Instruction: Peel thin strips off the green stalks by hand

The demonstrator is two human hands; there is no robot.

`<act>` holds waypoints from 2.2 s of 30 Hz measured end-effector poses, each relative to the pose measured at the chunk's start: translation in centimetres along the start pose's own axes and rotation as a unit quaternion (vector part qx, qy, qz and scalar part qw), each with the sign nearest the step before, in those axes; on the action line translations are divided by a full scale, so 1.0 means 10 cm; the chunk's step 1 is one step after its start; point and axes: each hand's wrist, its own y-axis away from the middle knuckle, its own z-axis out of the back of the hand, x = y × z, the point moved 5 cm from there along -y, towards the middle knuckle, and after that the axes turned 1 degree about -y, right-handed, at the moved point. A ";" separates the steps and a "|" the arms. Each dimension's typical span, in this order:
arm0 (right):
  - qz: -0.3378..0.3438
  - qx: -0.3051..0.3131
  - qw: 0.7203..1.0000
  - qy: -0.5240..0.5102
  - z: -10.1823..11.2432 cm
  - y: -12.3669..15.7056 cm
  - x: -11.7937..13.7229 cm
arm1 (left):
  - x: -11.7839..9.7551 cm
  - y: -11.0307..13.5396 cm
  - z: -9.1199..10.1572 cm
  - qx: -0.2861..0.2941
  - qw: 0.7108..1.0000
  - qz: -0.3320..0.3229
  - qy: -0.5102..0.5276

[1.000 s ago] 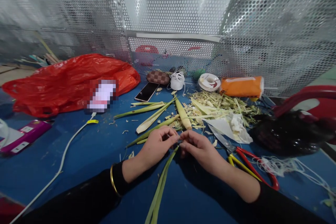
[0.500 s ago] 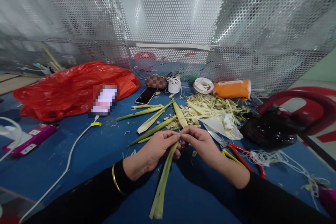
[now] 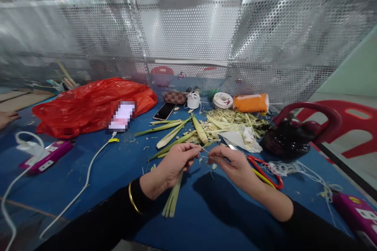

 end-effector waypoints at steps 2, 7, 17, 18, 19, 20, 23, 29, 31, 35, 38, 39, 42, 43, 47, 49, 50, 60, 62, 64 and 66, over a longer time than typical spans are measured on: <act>0.028 0.004 0.999 0.044 0.00 0.06 0.06 | 0.01 0.01 -0.05 0.000 1.000 -0.007 -0.013; 0.113 0.042 0.985 0.122 -0.05 0.19 0.19 | -0.02 0.01 -0.10 -0.041 0.999 -0.018 -0.016; -0.034 0.086 0.978 0.189 0.16 0.47 0.04 | -0.30 0.06 -0.06 -0.082 0.987 -0.108 -0.080; -0.064 0.057 0.959 0.269 0.27 0.51 -0.04 | -0.34 0.07 -0.06 -0.091 0.983 -0.126 -0.097; -0.089 0.028 0.930 0.356 0.39 0.56 -0.13 | -0.37 0.07 -0.05 -0.099 0.978 -0.144 -0.113; -0.110 0.016 0.899 0.424 0.49 0.62 -0.23 | -0.41 0.07 -0.05 -0.103 0.973 -0.162 -0.128; -0.157 0.029 0.832 0.531 0.68 0.74 -0.52 | -0.46 0.06 -0.06 -0.099 0.965 -0.193 -0.147; -0.120 0.061 0.821 0.554 0.69 0.71 -0.69 | -0.38 -0.01 -0.15 -0.034 0.982 -0.166 -0.082; -0.137 0.061 0.814 0.561 0.70 0.69 -0.68 | -0.35 -0.01 -0.17 -0.023 0.984 -0.163 -0.066; -0.141 0.031 0.806 0.573 0.73 0.65 -0.59 | -0.31 -0.01 -0.15 -0.032 0.985 -0.161 -0.055; -0.152 0.025 0.808 0.569 0.75 0.64 -0.54 | -0.31 -0.01 -0.12 -0.049 0.986 -0.157 -0.038; -0.165 0.026 0.812 0.559 0.77 0.65 -0.54 | -0.32 -0.01 -0.11 -0.054 0.986 -0.154 -0.033; -0.212 0.021 0.843 0.495 0.81 0.68 -0.54 | -0.33 -0.01 -0.09 -0.066 0.987 -0.145 -0.027; -0.227 0.014 0.858 0.460 0.82 0.70 -0.54 | -0.33 0.00 -0.09 -0.069 0.987 -0.145 -0.025; -0.325 -0.026 0.931 0.167 0.76 0.80 -0.56 | -0.33 0.00 -0.05 -0.086 0.984 -0.157 -0.024; -0.372 -0.034 0.927 -0.030 0.65 0.84 -0.54 | -0.32 -0.01 -0.03 -0.095 0.981 -0.166 -0.028; -0.387 -0.038 0.915 -0.112 0.59 0.85 -0.52 | -0.31 -0.02 -0.01 -0.099 0.980 -0.169 -0.029; -0.345 -0.099 0.815 -0.454 0.40 0.86 -0.34 | -0.27 -0.03 0.02 -0.118 0.977 -0.171 -0.044; -0.344 -0.088 0.797 -0.488 0.34 0.87 -0.29 | -0.28 -0.02 0.01 -0.127 0.975 -0.176 -0.050; -0.332 -0.048 0.793 -0.508 0.23 0.86 -0.18 | -0.28 -0.01 0.01 -0.136 0.972 -0.180 -0.058; -0.296 -0.012 0.802 -0.519 0.12 0.82 -0.04 | -0.28 -0.01 0.01 -0.143 0.970 -0.186 -0.069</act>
